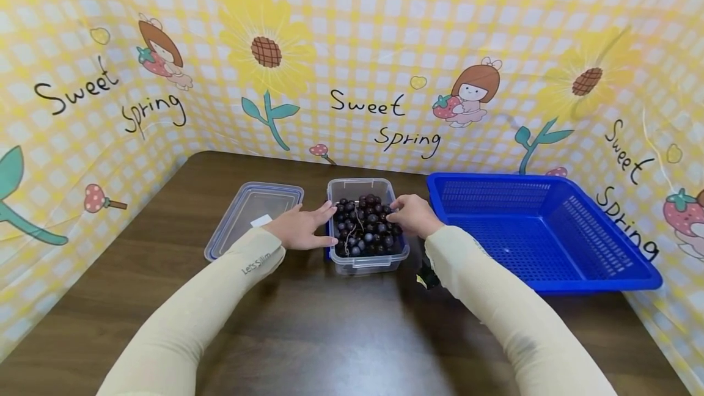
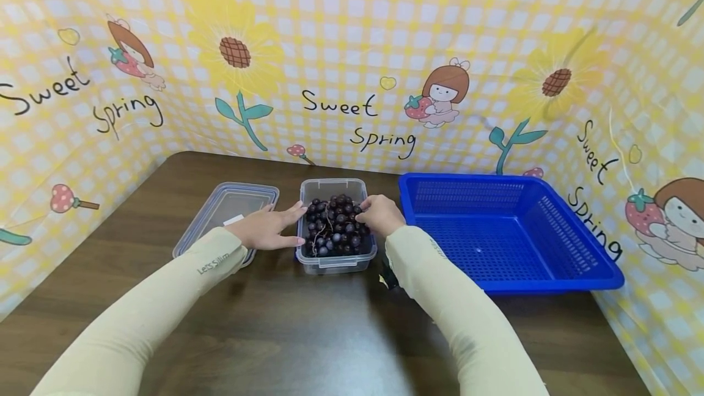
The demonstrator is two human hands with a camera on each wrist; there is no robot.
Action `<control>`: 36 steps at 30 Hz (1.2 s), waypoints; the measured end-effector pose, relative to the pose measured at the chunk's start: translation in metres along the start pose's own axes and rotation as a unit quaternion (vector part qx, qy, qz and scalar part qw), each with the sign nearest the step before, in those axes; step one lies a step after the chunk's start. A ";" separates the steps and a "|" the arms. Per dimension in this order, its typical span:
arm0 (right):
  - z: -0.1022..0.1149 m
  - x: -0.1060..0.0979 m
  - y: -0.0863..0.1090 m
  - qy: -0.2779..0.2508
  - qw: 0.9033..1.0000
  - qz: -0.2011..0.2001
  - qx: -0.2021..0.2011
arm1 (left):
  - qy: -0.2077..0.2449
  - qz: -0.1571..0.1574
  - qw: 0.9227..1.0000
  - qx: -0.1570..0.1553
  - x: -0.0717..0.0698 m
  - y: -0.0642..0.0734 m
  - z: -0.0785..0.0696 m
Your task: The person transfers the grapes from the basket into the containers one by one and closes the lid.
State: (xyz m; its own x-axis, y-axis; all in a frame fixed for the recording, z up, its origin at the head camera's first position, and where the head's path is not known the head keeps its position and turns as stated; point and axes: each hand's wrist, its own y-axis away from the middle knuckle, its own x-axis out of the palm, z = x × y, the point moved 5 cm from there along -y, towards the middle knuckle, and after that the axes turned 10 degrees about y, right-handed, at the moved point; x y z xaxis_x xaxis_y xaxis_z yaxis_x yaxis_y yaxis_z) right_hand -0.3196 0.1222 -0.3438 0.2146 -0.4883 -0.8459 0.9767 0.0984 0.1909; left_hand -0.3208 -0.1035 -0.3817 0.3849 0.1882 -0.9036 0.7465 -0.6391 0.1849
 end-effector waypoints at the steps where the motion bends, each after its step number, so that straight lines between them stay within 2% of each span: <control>1: 0.000 0.000 -0.001 0.007 1.000 -0.002 0.000 | 0.001 -0.001 1.000 0.002 0.000 0.000 0.000; 4: -0.001 0.001 -0.003 0.025 1.000 -0.007 -0.002 | 0.002 -0.002 1.000 0.004 0.000 0.001 0.002; 8: 0.001 0.000 -0.005 0.015 1.000 -0.007 0.001 | -0.001 -0.006 1.000 0.003 -0.003 0.004 0.007; 12: 0.004 -0.006 -0.006 -0.029 0.999 -0.045 0.004 | -0.024 -0.017 1.000 0.007 -0.009 0.006 0.007; 16: 0.014 -0.011 -0.005 -0.088 0.992 -0.085 0.003 | -0.057 -0.031 0.998 0.005 -0.013 0.008 0.003; 19: 0.024 -0.009 -0.002 -0.109 0.991 -0.074 0.000 | -0.066 -0.041 0.997 0.001 -0.015 0.010 0.000; 25: 0.045 -0.001 0.002 -0.110 0.993 -0.048 -0.015 | -0.036 -0.072 0.997 -0.004 -0.025 0.016 -0.002; 28: 0.054 0.003 0.002 -0.115 0.992 -0.045 -0.028 | -0.002 -0.091 0.996 -0.016 -0.030 0.020 0.003; 31: 0.062 0.013 0.002 -0.112 0.992 -0.038 -0.040 | 0.028 -0.117 0.992 -0.046 -0.032 0.029 0.014; 36: 0.082 0.036 0.002 -0.111 0.992 -0.019 -0.056 | 0.030 -0.176 0.980 -0.087 -0.031 0.053 0.040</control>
State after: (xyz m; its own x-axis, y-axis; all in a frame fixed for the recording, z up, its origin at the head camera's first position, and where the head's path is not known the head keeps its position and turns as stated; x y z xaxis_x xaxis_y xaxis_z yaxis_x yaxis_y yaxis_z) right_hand -0.3107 0.0339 -0.3329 0.1819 -0.6714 -0.7184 0.9817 0.1653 0.0940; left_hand -0.3150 -0.1734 -0.3594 0.1146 0.4210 -0.8998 0.9182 -0.3905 -0.0658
